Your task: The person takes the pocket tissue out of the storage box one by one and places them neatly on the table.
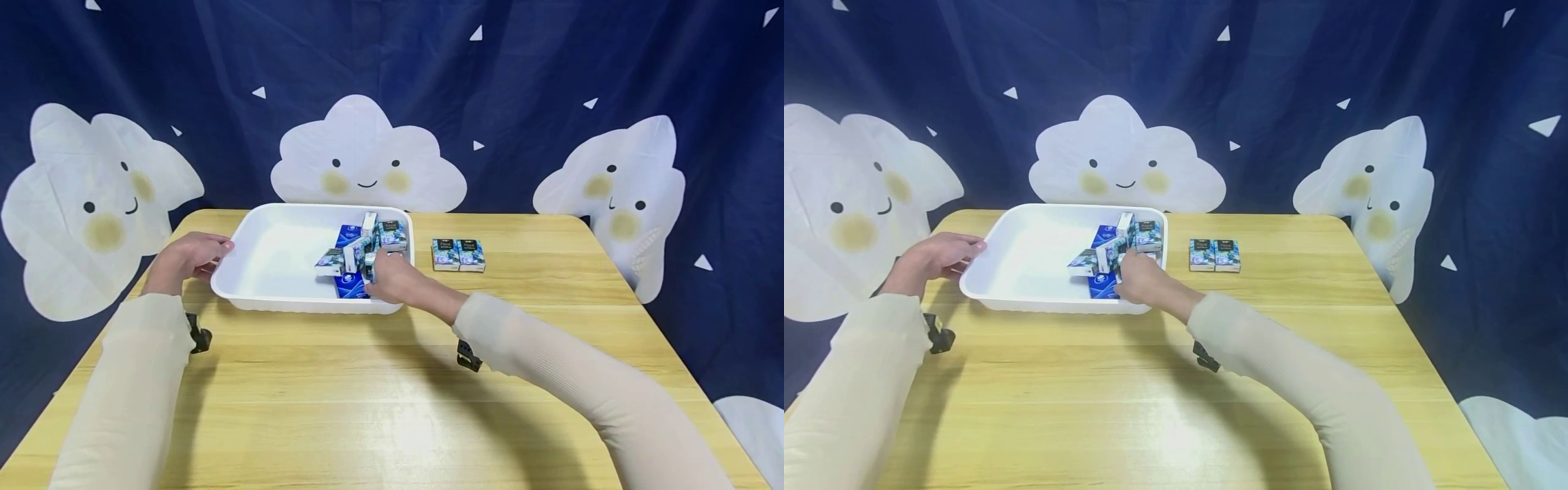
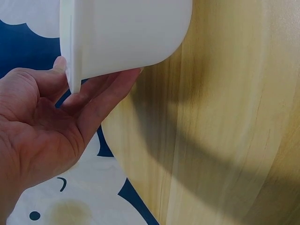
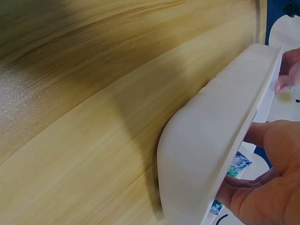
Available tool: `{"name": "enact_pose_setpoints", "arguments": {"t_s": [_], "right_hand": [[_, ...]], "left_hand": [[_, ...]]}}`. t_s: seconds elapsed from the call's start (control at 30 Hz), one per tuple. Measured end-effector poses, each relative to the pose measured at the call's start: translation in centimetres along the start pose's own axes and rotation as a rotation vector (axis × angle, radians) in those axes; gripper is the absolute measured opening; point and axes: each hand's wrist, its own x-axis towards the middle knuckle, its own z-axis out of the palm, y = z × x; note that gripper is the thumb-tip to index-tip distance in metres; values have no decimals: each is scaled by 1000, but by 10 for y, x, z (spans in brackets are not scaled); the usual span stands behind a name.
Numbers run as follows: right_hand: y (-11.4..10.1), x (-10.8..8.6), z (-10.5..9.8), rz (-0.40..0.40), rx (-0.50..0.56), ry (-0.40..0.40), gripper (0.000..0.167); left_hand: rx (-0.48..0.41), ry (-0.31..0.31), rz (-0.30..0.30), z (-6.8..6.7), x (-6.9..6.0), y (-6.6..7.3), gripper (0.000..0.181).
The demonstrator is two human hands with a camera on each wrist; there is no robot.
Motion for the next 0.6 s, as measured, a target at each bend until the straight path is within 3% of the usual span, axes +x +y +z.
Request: {"name": "enact_pose_setpoints", "arguments": {"t_s": [0.6], "right_hand": [[-1,2,-5,-22,-30,15,78]], "left_hand": [[2,7,0,1,-5,2,58]]}}
